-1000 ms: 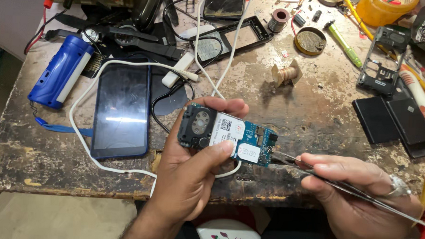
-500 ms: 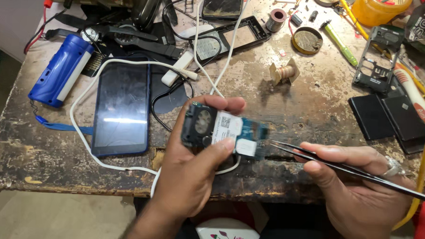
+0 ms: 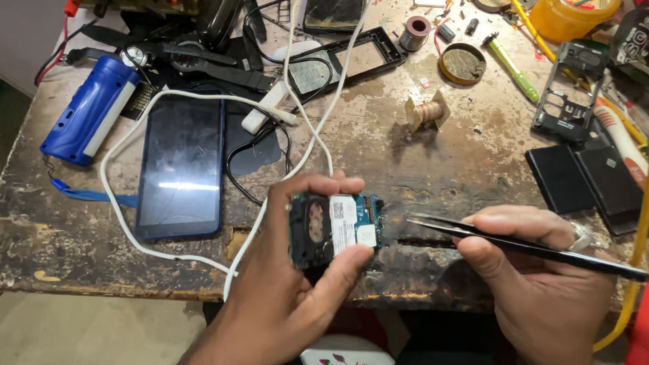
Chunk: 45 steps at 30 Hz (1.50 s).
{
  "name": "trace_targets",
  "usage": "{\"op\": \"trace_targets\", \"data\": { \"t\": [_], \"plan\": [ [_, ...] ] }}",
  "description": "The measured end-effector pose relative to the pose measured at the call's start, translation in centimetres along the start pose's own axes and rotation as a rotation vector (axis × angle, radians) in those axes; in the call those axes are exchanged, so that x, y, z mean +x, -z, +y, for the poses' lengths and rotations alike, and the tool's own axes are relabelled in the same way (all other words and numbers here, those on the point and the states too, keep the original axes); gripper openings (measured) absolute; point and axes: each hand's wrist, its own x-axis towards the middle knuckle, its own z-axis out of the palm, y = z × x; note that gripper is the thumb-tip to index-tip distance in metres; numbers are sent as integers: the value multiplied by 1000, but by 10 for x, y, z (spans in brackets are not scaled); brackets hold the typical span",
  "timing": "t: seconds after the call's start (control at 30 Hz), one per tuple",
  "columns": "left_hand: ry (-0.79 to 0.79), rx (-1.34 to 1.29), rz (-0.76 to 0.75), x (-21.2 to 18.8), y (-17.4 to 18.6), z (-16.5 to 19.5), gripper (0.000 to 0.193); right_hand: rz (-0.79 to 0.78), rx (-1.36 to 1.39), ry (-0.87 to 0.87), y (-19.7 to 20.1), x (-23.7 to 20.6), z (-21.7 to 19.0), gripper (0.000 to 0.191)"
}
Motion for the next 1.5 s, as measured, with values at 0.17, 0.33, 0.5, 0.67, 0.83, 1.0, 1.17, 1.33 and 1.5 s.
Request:
{"op": "trace_targets", "data": {
  "t": [0.17, 0.33, 0.5, 0.67, 0.83, 1.0, 1.17, 1.33, 1.5],
  "plan": [
    [14, -17, -68, 2, 13, -3, 59, -112, -162, 61, -3, 4, -2, 21],
    [32, -4, -59, 3, 15, -7, 58, -173, -236, 217, -6, 6, -7, 23],
    [18, -18, -50, 3, 16, -8, 58, -183, -202, 182, -11, 6, -12, 25],
    [21, -13, -59, 3, 17, -8, 58, -189, -225, 223, -15, 3, -15, 23],
    [40, -15, -65, 3, 19, -9, 59, -131, -222, 200, -19, 0, -15, 21],
    [42, -71, -56, 1, 19, -9, 58, -102, -221, 162, -21, 0, -15, 20],
    [-4, -18, -56, 1, 20, -10, 59, -100, -227, 118, -24, 2, -19, 17],
    [45, -37, -56, -1, 21, -8, 60, -65, -273, 41, -28, 2, -22, 16],
    [25, -41, -53, -2, 21, -8, 60, -50, -174, 31, -29, -1, -21, 18]
  ]
}}
